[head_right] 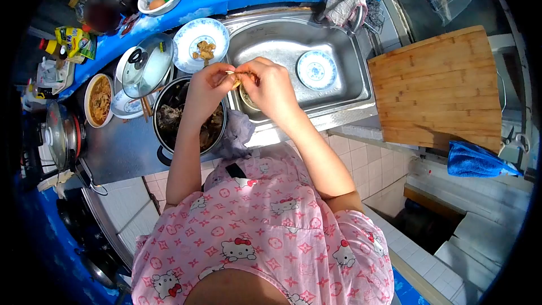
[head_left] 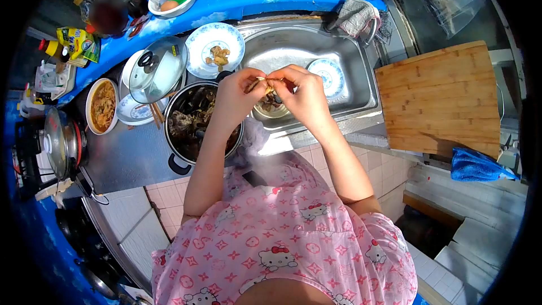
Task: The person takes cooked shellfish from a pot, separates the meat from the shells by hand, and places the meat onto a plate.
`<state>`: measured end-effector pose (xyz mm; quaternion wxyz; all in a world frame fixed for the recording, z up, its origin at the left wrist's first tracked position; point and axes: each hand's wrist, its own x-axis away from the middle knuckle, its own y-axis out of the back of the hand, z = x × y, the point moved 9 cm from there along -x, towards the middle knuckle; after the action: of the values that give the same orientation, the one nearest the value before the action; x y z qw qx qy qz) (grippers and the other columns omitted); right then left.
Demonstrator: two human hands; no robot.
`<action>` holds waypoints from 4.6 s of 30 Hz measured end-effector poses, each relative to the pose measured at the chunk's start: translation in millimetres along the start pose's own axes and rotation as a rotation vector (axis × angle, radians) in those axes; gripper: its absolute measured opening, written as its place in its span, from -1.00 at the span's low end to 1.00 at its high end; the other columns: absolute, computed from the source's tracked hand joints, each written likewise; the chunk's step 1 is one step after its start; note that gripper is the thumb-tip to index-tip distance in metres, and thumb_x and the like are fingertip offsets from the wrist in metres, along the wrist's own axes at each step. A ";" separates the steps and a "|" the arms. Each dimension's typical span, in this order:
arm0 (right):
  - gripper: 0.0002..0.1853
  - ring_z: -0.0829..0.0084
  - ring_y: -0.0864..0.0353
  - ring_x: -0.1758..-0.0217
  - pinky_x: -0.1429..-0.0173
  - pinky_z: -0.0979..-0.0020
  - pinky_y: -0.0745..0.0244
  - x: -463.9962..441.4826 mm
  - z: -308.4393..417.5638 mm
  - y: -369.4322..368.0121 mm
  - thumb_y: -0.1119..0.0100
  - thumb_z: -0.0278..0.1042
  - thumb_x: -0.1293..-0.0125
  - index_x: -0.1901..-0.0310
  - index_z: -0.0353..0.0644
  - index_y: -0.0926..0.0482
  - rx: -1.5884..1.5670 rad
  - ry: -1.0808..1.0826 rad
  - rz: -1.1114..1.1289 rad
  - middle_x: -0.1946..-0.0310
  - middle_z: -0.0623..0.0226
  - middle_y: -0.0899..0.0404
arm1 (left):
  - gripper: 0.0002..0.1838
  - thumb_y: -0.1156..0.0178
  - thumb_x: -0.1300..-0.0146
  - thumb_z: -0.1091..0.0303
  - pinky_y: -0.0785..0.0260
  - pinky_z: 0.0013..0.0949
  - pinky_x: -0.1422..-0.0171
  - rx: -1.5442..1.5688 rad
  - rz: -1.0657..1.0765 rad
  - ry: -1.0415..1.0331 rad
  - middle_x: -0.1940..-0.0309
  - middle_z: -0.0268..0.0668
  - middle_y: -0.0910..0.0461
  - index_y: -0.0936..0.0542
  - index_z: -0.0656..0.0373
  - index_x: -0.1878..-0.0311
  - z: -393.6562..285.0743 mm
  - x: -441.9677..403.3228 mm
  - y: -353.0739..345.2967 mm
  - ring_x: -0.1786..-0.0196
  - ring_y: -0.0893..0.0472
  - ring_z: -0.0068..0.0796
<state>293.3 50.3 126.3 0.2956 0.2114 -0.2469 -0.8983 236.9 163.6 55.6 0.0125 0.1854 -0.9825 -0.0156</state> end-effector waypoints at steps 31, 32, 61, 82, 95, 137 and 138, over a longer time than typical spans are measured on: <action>-0.89 0.59 -0.51 0.55 0.43 0.60 -0.43 16.9 -58.9 -35.7 -0.13 -0.57 -0.22 0.23 -0.41 -0.55 -1.047 -0.497 -0.027 0.53 0.28 -0.57 | -0.90 -0.09 -0.19 0.61 -0.37 -0.58 0.18 -0.039 0.000 -0.116 0.35 -0.36 -0.55 -0.53 0.37 0.23 -4.6 3.9 -3.2 0.28 -0.52 -0.67; -0.90 0.60 -0.51 0.56 0.44 0.60 -0.42 17.9 -60.7 -36.9 -0.13 -0.57 -0.22 0.24 -0.40 -0.55 -1.081 -0.525 -0.029 0.55 0.28 -0.57 | -0.90 -0.10 -0.18 0.59 -0.37 -0.57 0.19 0.002 -0.011 -0.129 0.36 -0.34 -0.55 -0.54 0.36 0.24 -6.2 4.4 -3.1 0.29 -0.52 -0.67; -0.89 0.05 -0.58 0.36 0.30 0.19 -0.49 1.3 -4.8 -14.0 -0.19 -0.49 -0.03 0.38 -0.29 -0.51 0.144 0.164 -0.004 0.41 0.08 -0.53 | -0.83 -0.06 -0.17 0.42 -0.34 -0.21 0.24 -0.354 0.030 -0.155 0.40 0.00 -0.48 -0.46 0.38 0.32 -8.2 2.0 -12.8 0.33 -0.49 0.01; -0.86 0.63 -0.49 0.53 0.46 0.64 -0.36 15.0 -151.3 6.4 -0.19 -0.50 -0.21 0.22 -0.33 -0.57 -0.913 -0.670 -0.002 0.40 0.28 -0.61 | -0.77 -0.11 -0.15 0.34 -0.42 -0.17 0.24 -0.684 -0.173 -0.072 0.46 0.08 -0.58 -0.55 0.37 0.32 70.1 -93.7 73.3 0.36 -0.60 0.01; -0.81 0.59 -0.55 0.48 0.41 0.59 -0.44 20.2 -172.5 7.1 -0.14 -0.54 -0.21 0.13 -0.34 -0.56 -0.742 -0.645 0.096 0.32 0.23 -0.64 | -0.69 -0.18 -0.15 0.25 -0.38 -0.13 -0.05 -0.852 -0.144 -0.230 0.22 -0.06 -0.59 -0.59 0.25 0.11 42.0 -88.2 9.0 0.09 -0.56 -0.09; -0.88 0.69 -0.53 0.45 0.37 0.60 -0.45 14.2 -186.7 -11.1 -0.20 -0.51 -0.18 0.25 -0.34 -0.61 -0.303 -0.541 0.117 0.47 0.34 -0.62 | -0.82 -0.23 -0.12 0.36 -0.33 -0.25 0.01 -0.479 -0.150 -0.257 0.23 -0.18 -0.55 -0.58 0.27 0.28 69.2 -29.5 -69.3 0.15 -0.51 -0.17; -0.86 0.59 -0.57 0.46 0.35 0.53 -0.47 14.7 -197.2 -13.9 -0.25 -0.50 -0.12 0.27 -0.30 -0.62 -0.274 -0.511 0.077 0.51 0.31 -0.62 | -0.82 -0.24 -0.11 0.35 -0.33 -0.23 0.00 -0.553 -0.194 -0.260 0.24 -0.18 -0.56 -0.60 0.27 0.29 68.3 -28.8 -69.2 0.15 -0.51 -0.17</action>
<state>380.2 -12.1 -40.5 0.2832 -0.0733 -0.1977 -0.9356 286.8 111.5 -15.7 -0.0650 0.2642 -0.9121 -0.3067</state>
